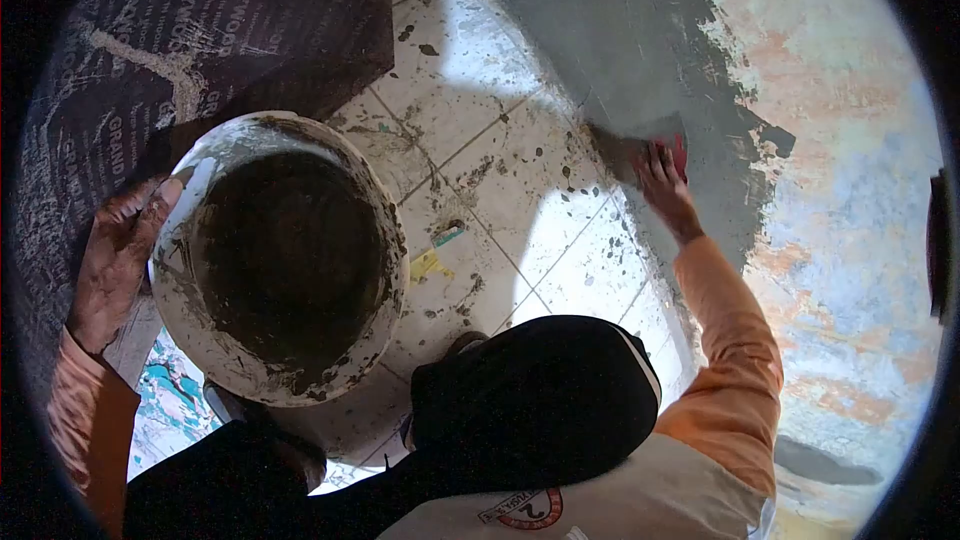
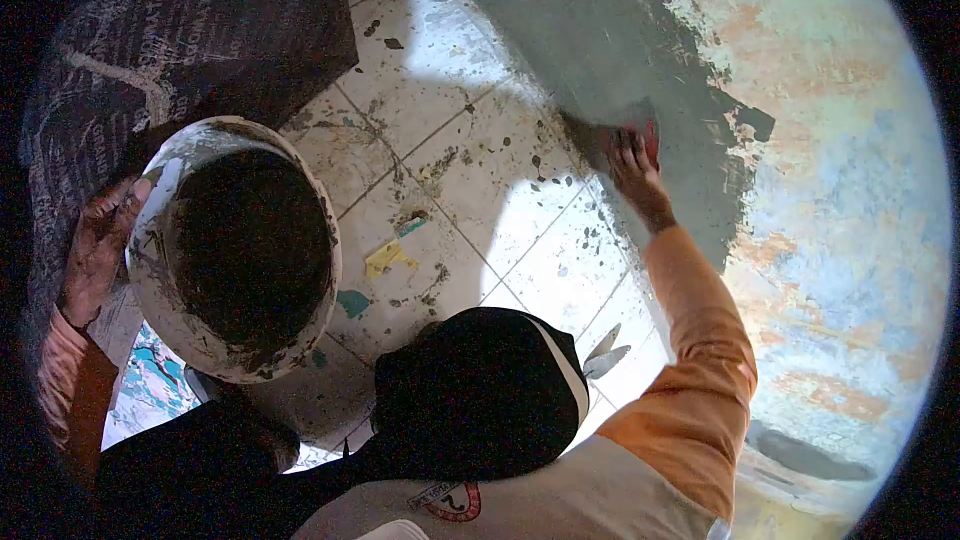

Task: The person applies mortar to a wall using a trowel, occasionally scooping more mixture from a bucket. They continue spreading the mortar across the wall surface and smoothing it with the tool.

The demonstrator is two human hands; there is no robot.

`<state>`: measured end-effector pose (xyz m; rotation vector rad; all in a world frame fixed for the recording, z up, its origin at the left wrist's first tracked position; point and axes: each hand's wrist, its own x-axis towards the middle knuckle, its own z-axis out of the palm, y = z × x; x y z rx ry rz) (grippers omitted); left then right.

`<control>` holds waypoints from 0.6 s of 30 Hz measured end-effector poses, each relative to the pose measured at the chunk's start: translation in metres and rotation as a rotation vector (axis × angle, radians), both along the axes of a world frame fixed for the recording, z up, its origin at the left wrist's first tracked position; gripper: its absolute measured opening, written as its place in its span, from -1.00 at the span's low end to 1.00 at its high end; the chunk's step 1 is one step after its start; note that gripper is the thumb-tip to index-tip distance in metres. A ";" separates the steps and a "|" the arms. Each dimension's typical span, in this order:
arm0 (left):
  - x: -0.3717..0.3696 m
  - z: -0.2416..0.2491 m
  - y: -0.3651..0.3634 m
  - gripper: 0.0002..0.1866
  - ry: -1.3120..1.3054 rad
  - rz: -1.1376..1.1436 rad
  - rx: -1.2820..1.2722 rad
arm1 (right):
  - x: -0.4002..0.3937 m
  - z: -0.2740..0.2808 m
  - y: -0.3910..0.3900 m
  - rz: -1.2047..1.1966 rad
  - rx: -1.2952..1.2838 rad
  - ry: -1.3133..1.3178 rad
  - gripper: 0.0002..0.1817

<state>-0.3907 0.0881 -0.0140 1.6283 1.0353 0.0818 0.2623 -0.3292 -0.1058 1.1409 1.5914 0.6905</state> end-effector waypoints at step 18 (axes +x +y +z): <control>0.008 0.003 -0.003 -0.54 -0.033 0.067 0.032 | -0.099 0.015 0.414 0.187 0.271 0.061 -0.44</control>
